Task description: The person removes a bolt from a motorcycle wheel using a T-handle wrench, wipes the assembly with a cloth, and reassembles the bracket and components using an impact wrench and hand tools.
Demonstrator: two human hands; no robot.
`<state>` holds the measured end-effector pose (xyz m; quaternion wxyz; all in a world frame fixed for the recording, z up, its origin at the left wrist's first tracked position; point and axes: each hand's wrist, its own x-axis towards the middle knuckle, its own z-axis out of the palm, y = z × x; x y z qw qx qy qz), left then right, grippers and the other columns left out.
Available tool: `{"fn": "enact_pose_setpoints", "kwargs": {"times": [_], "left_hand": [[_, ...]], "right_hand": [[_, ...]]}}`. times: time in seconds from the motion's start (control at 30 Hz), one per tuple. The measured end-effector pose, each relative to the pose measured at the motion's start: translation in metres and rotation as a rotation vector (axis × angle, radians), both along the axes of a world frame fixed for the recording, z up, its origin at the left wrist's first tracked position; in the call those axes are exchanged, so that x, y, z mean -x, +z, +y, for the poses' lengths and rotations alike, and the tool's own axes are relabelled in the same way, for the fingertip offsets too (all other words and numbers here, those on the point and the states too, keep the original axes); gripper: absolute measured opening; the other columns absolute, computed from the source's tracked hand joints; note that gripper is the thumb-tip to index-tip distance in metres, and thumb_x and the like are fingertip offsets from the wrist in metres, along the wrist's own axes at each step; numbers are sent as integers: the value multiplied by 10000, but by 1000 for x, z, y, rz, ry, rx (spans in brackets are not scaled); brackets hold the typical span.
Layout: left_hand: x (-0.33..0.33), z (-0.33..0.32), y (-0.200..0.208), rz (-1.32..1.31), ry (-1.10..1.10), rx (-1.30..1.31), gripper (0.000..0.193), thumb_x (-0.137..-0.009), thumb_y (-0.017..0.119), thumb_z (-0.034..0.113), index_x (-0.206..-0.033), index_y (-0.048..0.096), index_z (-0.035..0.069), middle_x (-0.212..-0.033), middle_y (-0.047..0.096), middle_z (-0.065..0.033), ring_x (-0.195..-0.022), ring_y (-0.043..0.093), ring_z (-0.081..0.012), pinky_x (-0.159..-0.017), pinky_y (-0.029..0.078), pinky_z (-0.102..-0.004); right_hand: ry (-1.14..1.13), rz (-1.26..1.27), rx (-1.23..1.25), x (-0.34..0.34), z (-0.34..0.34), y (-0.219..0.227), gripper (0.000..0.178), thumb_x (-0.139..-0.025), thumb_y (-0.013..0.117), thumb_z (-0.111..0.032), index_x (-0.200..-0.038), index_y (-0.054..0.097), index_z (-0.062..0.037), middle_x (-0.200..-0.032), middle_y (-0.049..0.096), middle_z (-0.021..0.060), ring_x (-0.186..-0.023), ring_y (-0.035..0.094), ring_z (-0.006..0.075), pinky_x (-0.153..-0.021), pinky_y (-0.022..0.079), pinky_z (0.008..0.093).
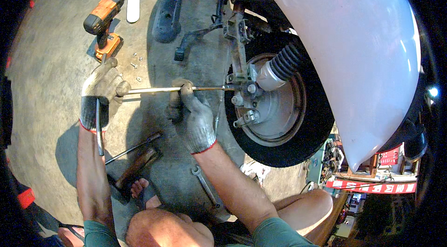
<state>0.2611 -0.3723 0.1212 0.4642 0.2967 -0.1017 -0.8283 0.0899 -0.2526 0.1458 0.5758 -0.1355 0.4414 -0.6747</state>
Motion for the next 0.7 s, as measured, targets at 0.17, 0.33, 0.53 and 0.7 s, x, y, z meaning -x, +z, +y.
{"fn": "enact_pose_setpoints", "kwargs": {"times": [0.17, 0.33, 0.53, 0.7], "left_hand": [[1, -2, -1, -13, -21, 40, 373, -893, 594, 273, -1149, 542, 8, -818, 508, -12, -701, 510, -135, -642, 449, -325], [-2, -2, 0, 15, -40, 91, 367, -904, 581, 254, -1168, 539, 4, -851, 550, -40, -742, 556, -162, -660, 483, -328], [0, -4, -1, -8, -33, 40, 334, -923, 556, 229, -1164, 540, -2, -827, 551, -58, -699, 571, -182, -628, 520, -331], [-4, -5, -1, -9, -31, 67, 318, -937, 530, 228, -1159, 540, 0, -851, 576, -70, -711, 595, -193, -634, 556, -347]], "right_hand": [[4, -9, 4, 3, 1, 0, 265, -966, 514, -319, -1100, 586, -103, -739, 532, -16, -627, 428, 132, -599, 344, 296], [10, 16, -16, 3, 1, 0, 262, -966, 514, -314, -1104, 582, -102, -744, 539, -18, -635, 437, 134, -604, 355, 297], [-4, 1, -25, 4, 1, 4, 255, -962, 525, -304, -1102, 584, -99, -749, 537, -12, -645, 449, 136, -613, 371, 300], [-17, -17, -34, 0, 0, 5, 257, -958, 533, -308, -1098, 585, -99, -747, 534, -7, -640, 445, 140, -616, 371, 305]]}}
